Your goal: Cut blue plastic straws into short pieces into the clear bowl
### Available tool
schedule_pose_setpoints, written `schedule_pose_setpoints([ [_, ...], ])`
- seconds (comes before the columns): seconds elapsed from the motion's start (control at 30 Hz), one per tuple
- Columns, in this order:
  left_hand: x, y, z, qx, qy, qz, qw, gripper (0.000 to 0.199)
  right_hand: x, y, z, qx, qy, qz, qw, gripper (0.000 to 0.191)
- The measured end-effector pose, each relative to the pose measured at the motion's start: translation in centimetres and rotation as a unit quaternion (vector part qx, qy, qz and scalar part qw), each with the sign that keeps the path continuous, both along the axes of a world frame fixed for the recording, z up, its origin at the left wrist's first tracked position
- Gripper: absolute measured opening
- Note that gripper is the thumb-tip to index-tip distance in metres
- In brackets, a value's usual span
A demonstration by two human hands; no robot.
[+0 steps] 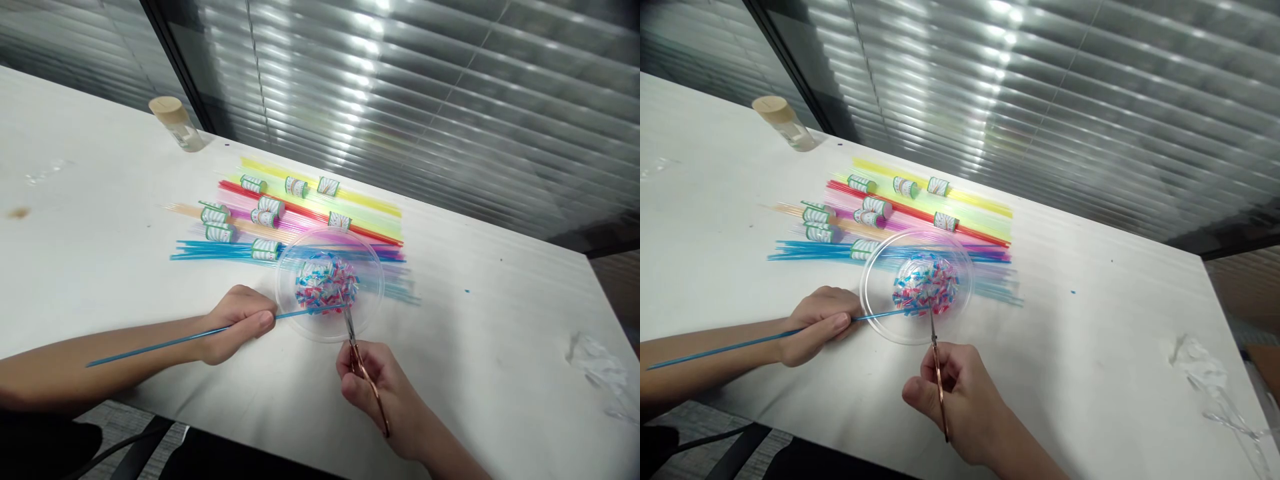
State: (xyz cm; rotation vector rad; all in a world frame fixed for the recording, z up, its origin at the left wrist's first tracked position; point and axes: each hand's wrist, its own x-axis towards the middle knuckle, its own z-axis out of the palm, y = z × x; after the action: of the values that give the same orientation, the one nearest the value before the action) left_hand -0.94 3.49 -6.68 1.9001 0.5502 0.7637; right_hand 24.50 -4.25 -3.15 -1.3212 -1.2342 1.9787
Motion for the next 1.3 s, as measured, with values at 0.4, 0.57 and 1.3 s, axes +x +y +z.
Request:
schedule_pose_setpoints([
  [0.4,0.00,0.29,0.44,0.014,0.042,-0.050,0.998,0.038,-0.37,0.23,0.09,-0.020,-0.004,0.009,1.000,0.063],
  [0.57,-0.02,0.21,0.38,0.006,0.052,-0.059,0.997,0.038,-0.27,0.17,0.11,-0.024,-0.005,0.007,1.000,0.061],
  [1.3,0.08,0.14,0.48,0.015,0.054,-0.034,0.998,0.042,-0.12,0.11,0.24,-0.001,-0.031,0.043,0.999,0.062],
])
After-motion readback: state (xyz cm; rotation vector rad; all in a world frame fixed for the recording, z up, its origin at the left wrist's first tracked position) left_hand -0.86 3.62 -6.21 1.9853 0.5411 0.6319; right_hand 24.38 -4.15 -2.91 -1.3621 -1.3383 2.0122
